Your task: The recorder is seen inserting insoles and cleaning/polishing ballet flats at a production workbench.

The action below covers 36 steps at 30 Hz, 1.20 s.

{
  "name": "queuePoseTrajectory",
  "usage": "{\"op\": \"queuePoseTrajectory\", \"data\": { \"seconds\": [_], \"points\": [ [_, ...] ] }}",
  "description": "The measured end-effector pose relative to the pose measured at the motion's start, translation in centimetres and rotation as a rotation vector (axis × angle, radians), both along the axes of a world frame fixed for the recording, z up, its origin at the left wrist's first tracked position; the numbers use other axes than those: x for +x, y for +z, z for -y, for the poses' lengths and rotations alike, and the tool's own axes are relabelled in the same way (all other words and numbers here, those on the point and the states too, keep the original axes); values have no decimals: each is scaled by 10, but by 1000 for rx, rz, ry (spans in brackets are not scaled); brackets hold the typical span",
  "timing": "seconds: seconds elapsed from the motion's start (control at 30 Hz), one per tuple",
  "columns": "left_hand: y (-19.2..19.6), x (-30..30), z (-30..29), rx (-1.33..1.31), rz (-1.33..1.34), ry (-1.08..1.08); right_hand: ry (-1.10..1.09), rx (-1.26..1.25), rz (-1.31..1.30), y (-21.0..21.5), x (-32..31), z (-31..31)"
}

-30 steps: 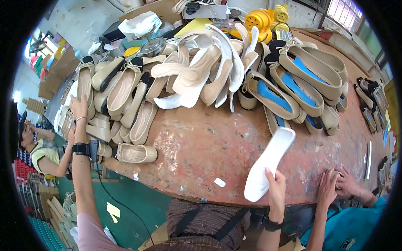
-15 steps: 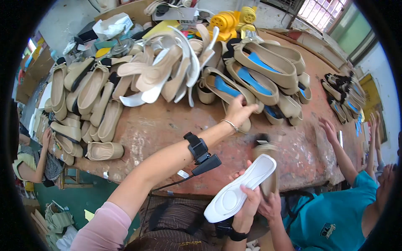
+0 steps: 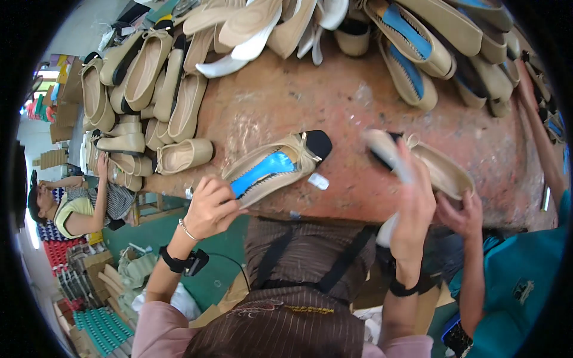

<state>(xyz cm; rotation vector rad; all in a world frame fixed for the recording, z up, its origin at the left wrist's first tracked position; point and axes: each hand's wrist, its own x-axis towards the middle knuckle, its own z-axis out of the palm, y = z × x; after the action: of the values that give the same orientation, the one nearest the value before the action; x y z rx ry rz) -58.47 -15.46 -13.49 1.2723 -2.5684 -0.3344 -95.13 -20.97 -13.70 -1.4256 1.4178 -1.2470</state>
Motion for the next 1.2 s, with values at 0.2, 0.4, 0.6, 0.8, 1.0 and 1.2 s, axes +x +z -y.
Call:
{"op": "queuePoseTrajectory", "data": {
  "seconds": [0.2, 0.4, 0.6, 0.8, 1.0, 1.2],
  "points": [
    [-61, 32, -50, 18, -127, 444, 649, -444, -612, -17, 110, 13],
    [-98, 16, -54, -83, -530, 695, 869, -492, -413, -55, 196, 19],
    [-119, 15, -54, -205, -666, 670, 1028, -376, -300, -69, 227, 19],
    [-125, 11, -56, -181, -731, 696, 1068, -280, -256, -79, 233, 21],
    [-124, 15, -57, -169, -725, 673, 1093, -254, -168, -78, 231, 24],
    [-126, 17, -56, -171, -733, 654, 1082, -194, -114, -79, 233, 26]
  ]
}}
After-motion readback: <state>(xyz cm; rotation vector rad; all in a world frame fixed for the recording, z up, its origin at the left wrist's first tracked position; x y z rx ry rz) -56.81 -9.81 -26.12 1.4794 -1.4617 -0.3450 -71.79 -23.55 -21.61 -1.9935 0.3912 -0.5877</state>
